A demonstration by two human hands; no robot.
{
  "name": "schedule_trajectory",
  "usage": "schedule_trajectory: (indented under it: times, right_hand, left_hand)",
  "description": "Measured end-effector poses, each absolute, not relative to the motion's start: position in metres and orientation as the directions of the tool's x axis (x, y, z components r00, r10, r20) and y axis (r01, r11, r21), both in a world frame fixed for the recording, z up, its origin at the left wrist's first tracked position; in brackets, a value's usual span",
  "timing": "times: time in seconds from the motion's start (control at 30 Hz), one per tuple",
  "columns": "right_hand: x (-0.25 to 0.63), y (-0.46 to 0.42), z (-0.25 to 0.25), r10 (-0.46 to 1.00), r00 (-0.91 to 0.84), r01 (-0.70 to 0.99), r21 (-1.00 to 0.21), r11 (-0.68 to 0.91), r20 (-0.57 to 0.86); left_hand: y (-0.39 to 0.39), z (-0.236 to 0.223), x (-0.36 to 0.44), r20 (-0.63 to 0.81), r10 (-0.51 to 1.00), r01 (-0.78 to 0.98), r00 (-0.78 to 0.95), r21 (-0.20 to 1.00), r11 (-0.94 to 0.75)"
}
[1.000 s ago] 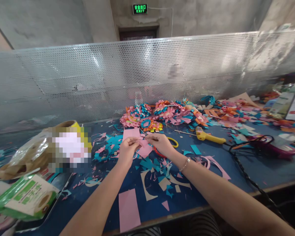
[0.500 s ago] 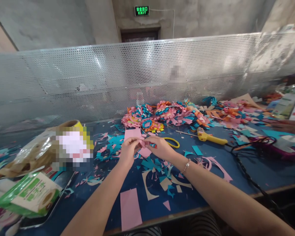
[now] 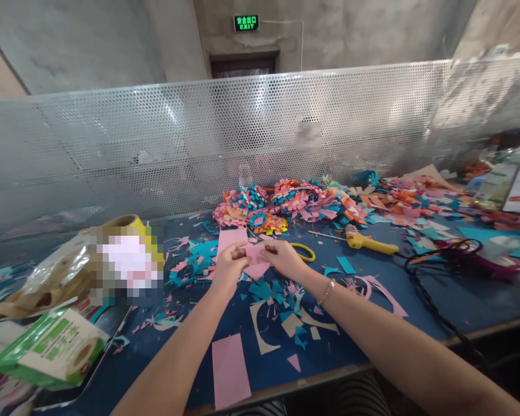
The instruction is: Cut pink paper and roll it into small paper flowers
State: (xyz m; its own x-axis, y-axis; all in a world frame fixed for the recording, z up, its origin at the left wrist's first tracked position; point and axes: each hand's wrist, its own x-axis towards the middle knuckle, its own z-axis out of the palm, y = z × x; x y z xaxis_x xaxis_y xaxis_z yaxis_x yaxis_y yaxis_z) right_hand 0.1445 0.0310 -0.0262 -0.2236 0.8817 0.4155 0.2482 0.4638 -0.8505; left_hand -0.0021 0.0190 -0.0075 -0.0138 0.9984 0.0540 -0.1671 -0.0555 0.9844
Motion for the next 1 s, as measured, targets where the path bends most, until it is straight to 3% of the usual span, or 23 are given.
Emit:
schedule_trajectory:
  times: [0.1,0.23,0.53,0.77,1.0]
  right_hand:
    - [0.143,0.035,-0.030,0.910,-0.245,0.030,-0.936,0.352,0.334]
    - [0.141,0.035,-0.031,0.932,-0.234,-0.099,-0.961,0.259,0.275]
    - [0.139,0.032,-0.027,0.966,-0.165,-0.202,-0.965,0.166,0.201]
    - [0.139,0.032,-0.026,0.964,-0.139,-0.191,-0.961,0.198,0.226]
    - [0.141,0.028,-0.019,0.953,-0.151,-0.183,-0.955,0.235,0.263]
  left_hand:
    - [0.018,-0.004,-0.002,0.050,0.999,-0.198,-0.012,0.979,-0.052]
    - [0.017,-0.003,-0.002,0.028,0.999,-0.198,0.018,0.980,-0.024]
    - [0.020,-0.008,-0.002,0.049,0.999,-0.195,-0.008,0.979,-0.050]
    - [0.019,-0.006,-0.002,0.056,0.996,-0.178,-0.070,0.982,-0.068]
    - [0.017,-0.002,-0.003,0.035,0.999,-0.251,0.004,0.967,-0.033]
